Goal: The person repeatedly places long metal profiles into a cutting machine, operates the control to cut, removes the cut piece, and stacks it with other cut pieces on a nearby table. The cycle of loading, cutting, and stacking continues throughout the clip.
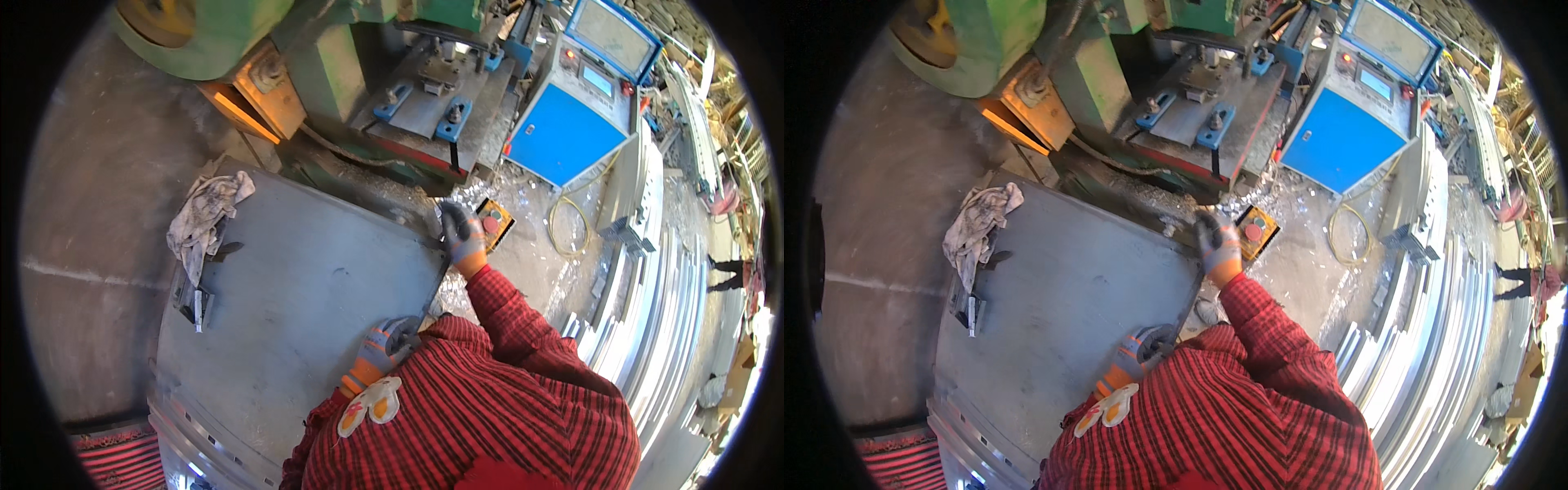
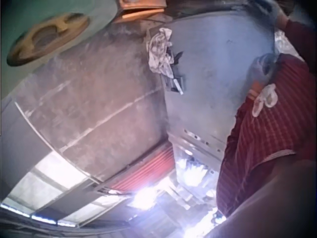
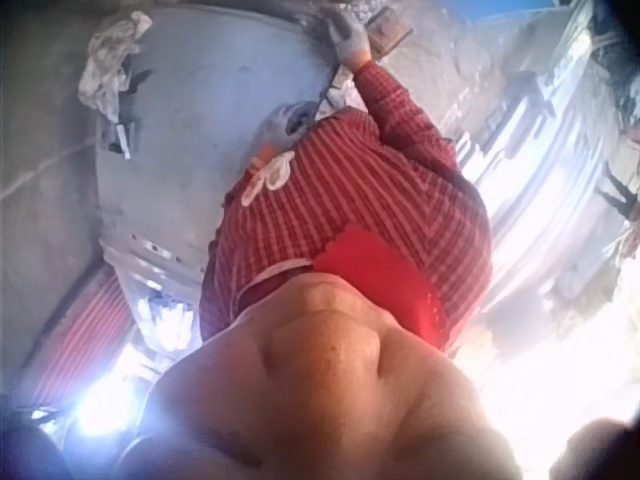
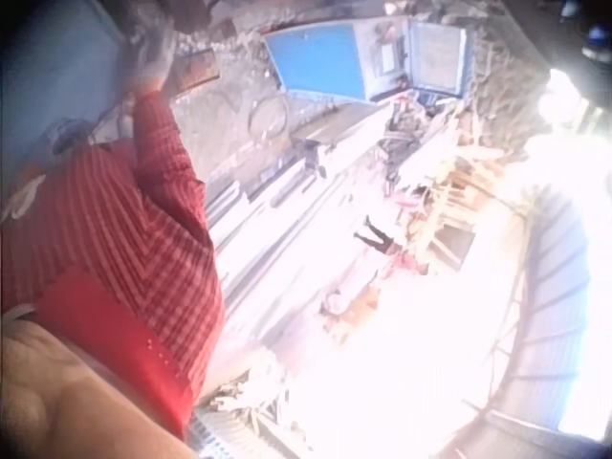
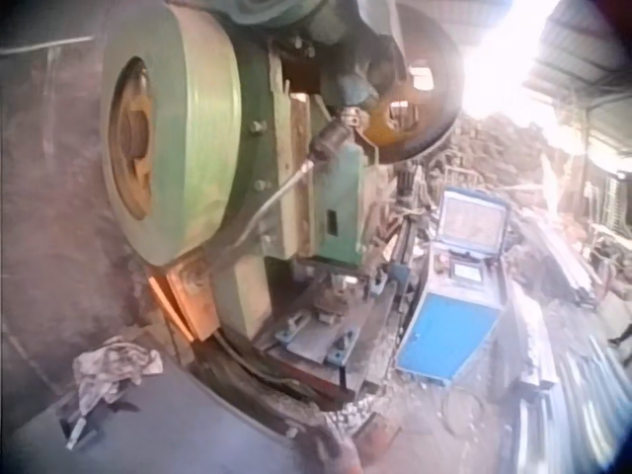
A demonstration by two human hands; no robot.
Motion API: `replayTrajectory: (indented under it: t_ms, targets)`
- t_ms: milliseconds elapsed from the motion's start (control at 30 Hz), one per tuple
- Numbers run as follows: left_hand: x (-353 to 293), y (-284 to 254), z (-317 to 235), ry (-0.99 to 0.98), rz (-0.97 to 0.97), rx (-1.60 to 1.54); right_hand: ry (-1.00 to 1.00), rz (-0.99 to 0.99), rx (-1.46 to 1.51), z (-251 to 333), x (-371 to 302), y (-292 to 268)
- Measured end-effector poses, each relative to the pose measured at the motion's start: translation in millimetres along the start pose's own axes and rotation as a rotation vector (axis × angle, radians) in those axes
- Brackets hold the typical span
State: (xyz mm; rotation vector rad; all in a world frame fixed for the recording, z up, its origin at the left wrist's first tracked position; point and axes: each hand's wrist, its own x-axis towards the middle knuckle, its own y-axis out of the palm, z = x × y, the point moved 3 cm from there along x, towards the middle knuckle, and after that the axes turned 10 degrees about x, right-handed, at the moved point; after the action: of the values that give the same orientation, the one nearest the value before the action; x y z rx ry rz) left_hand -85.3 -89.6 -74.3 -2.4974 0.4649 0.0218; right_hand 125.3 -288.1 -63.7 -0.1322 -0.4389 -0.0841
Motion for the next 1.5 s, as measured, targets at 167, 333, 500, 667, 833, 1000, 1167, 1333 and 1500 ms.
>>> replayTrajectory:
  t_ms: [167, 333, 500, 667, 833, 1000, 1167, 1333, 1500]
  targets:
    - [-4, 3, -3, -0.033, -0.05, -0.121, 0.351, -0.412, -0.367, -105, 8, -110]
    - [2, -6, -8, 0.008, -0.002, 0.042, 0.656, -0.308, -0.178, -208, -11, -162]
    - [2, 0, -3, -0.087, 0.03, -0.05, 0.765, -0.227, 0.093, -210, -8, -153]
    - [-7, 2, 2, -0.044, -0.067, 0.022, 1.159, -0.222, 0.177, -133, 8, -123]
    - [0, -5, -13, -0.09, -0.018, 0.075, 1.029, -0.165, 0.081, -215, 6, -140]
    - [9, 4, 3, -0.041, 0.03, 0.082, 0.806, -0.078, -0.35, -266, 7, -179]
    - [2, 1, -7, -0.023, -0.026, 0.003, 0.099, -0.24, -0.454, -66, 32, -98]
    - [2, -1, -11, -0.055, -0.028, 0.087, 0.04, 0.153, -0.195, 13, 6, 8]
    - [1, 2, -4, -0.077, -0.019, 0.14, 0.155, 0.493, -0.643, 44, -11, 41]
